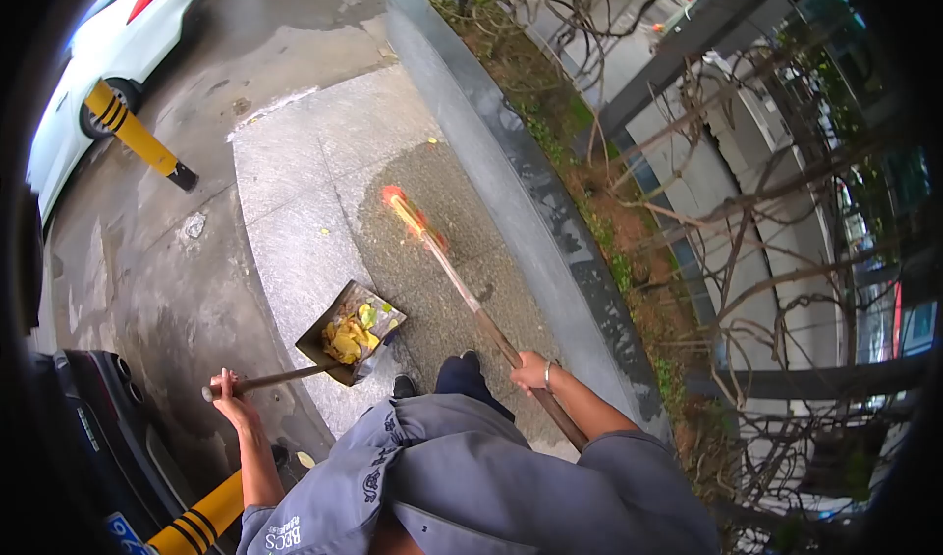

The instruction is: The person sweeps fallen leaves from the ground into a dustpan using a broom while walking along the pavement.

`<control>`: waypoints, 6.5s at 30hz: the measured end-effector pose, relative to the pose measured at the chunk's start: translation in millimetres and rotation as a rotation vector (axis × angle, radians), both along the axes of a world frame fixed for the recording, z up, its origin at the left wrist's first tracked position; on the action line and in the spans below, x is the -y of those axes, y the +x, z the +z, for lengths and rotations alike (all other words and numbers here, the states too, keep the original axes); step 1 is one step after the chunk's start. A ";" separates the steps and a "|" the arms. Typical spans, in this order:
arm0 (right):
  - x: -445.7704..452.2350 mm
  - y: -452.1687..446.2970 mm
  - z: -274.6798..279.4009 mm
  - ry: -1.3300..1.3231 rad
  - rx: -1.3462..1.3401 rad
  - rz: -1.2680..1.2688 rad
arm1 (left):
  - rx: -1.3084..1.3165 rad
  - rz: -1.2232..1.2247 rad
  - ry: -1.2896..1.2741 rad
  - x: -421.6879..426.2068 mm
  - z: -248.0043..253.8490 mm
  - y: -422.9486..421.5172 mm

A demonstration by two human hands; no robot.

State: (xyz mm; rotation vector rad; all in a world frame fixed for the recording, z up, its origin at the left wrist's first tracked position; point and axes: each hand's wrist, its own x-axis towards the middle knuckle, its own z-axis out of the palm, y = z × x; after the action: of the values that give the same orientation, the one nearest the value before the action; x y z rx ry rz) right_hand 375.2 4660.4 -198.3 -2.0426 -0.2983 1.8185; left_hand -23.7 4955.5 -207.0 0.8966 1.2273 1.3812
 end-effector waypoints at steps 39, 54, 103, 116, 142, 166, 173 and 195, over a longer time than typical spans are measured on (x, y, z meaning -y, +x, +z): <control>-304.0 305.5 -23.6 -0.071 -0.205 0.300 | -0.227 0.091 -0.066 -214.3 -45.8 284.7; -470.0 161.3 -113.0 -0.043 0.338 0.922 | -0.193 0.360 -0.043 -166.9 -28.7 157.5; -812.7 -167.1 -51.4 -0.079 -0.232 1.496 | -0.260 1.801 0.068 -112.1 -16.2 -110.7; -816.7 -550.2 -61.1 0.348 0.142 2.465 | -0.214 2.027 -0.207 -137.9 -59.6 -258.0; -950.3 -889.4 -134.7 0.823 0.570 2.927 | -0.137 2.189 -0.189 -206.6 -60.9 -354.9; -914.6 -899.5 -30.2 0.469 -0.084 3.509 | -0.223 2.564 -0.357 -190.8 -42.3 -311.3; -790.0 -910.4 -53.2 0.524 -0.294 3.706 | -0.255 3.005 -0.119 -149.9 -35.0 -261.6; -456.5 -927.7 -127.1 0.230 0.111 4.095 | 0.031 3.074 -0.540 -4.0 -73.4 -278.7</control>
State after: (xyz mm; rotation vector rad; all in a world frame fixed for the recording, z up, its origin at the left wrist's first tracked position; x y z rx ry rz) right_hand -552.5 5116.9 -325.4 -0.9730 1.4482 0.3454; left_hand -302.3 4959.5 -280.5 1.4440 -1.1351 -1.0455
